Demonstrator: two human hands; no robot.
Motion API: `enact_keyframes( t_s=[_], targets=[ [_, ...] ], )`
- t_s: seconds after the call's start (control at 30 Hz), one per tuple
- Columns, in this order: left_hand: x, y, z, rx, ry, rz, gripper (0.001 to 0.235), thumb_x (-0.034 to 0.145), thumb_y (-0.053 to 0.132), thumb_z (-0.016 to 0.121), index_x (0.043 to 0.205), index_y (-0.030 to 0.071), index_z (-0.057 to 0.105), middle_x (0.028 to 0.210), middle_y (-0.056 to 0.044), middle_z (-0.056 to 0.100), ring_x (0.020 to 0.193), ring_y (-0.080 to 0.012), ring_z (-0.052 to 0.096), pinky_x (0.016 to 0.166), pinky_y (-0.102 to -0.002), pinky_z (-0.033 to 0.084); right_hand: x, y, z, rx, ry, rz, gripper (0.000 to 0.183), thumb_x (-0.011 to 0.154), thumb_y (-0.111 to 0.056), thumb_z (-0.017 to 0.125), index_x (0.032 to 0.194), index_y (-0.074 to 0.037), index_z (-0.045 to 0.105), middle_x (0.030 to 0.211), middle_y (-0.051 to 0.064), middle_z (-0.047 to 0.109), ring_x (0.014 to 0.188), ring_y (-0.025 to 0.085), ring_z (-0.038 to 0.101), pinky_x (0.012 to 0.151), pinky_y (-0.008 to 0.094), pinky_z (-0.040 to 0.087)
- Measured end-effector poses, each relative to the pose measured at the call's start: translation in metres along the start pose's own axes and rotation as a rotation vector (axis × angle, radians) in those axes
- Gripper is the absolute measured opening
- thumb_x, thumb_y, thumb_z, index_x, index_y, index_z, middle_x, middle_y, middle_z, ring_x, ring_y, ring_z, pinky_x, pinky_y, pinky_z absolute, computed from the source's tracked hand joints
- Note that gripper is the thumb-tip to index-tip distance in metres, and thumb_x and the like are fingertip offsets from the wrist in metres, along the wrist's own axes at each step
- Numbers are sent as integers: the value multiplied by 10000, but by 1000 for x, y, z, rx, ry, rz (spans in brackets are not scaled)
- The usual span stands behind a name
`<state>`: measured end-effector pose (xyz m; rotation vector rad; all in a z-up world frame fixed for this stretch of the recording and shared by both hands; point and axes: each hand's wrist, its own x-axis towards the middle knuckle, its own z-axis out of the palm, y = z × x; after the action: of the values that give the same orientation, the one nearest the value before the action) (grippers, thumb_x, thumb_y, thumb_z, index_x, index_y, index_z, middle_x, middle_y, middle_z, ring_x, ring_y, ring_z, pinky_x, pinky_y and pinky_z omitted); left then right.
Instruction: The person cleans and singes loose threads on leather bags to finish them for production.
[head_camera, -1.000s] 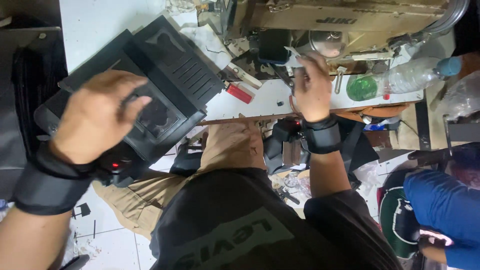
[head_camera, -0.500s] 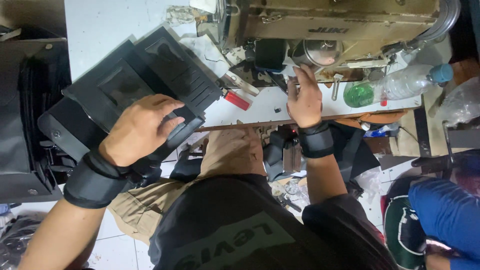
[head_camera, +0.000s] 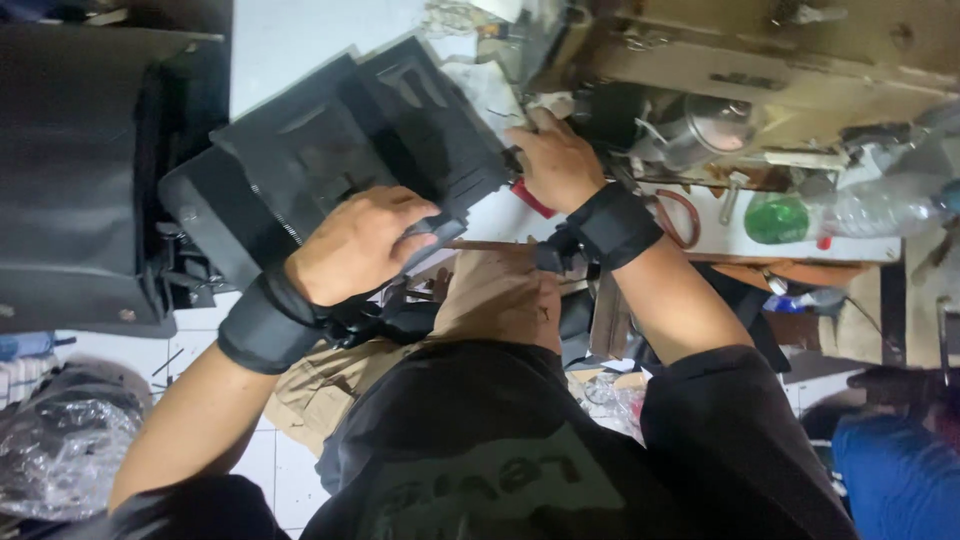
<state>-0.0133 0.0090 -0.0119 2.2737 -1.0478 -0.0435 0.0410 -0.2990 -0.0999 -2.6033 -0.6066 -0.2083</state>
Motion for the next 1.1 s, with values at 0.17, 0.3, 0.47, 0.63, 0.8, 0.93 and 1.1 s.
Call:
enact_keyframes(
  t_s=[0.17, 0.3, 0.47, 0.63, 0.8, 0.93, 1.1],
  targets=[
    [-14, -1, 1, -58, -31, -46, 274, 903, 175, 721, 1124, 15, 701, 1032, -180, 699, 974, -391, 659, 828, -482, 529, 9, 13, 10, -134, -177, 14, 331, 870, -55, 633, 1194, -50, 702, 1181, 190, 635, 1149, 404, 578, 971, 490, 482],
    [-22, -5, 3, -112, 1, -39, 257, 902, 160, 717, 1118, 24, 696, 1049, -173, 703, 970, -395, 657, 816, -488, 529, 9, 10, 6, -191, -194, -35, 219, 918, -30, 600, 1121, 4, 676, 1184, 174, 651, 1161, 391, 593, 1038, 474, 481],
    [-28, -6, 1, -137, 49, -73, 293, 912, 150, 726, 1158, -2, 677, 1078, -183, 683, 997, -396, 656, 857, -477, 534, 10, -44, -44, 9, 56, -85, 293, 904, -3, 672, 1196, 23, 685, 1215, 193, 680, 1133, 397, 631, 989, 440, 501],
    [-7, -2, 4, -176, 275, -70, 493, 919, 160, 747, 1333, -31, 559, 1285, -240, 622, 1141, -424, 632, 957, -440, 531, 4, -101, -91, 145, 83, -150, 277, 962, 25, 700, 1238, 38, 687, 1251, 182, 694, 1172, 364, 659, 1023, 399, 515],
    [24, 8, 13, -235, 505, 60, 984, 837, 320, 870, 1504, -134, 307, 1385, -319, 507, 1221, -438, 582, 1009, -451, 496, -16, -129, -107, 428, 34, -76, 278, 929, 18, 765, 1196, 42, 693, 1228, 153, 710, 1074, 214, 698, 952, 309, 545],
    [32, 21, 25, -521, 273, -68, 519, 902, 169, 739, 1311, -47, 503, 1027, -267, 650, 884, -358, 695, 744, -438, 571, -30, -118, -91, 837, 102, 32, 239, 961, 64, 748, 1187, 38, 674, 1225, 116, 678, 1101, 160, 661, 934, 292, 554],
    [32, 23, 44, -398, 199, 30, 278, 855, 40, 675, 1130, 24, 641, 832, -234, 661, 761, -389, 710, 632, -462, 548, -29, -131, -97, 662, 236, -100, 390, 945, -14, 776, 1269, 40, 566, 1248, 127, 542, 1109, 174, 607, 993, 294, 523]
  ],
)
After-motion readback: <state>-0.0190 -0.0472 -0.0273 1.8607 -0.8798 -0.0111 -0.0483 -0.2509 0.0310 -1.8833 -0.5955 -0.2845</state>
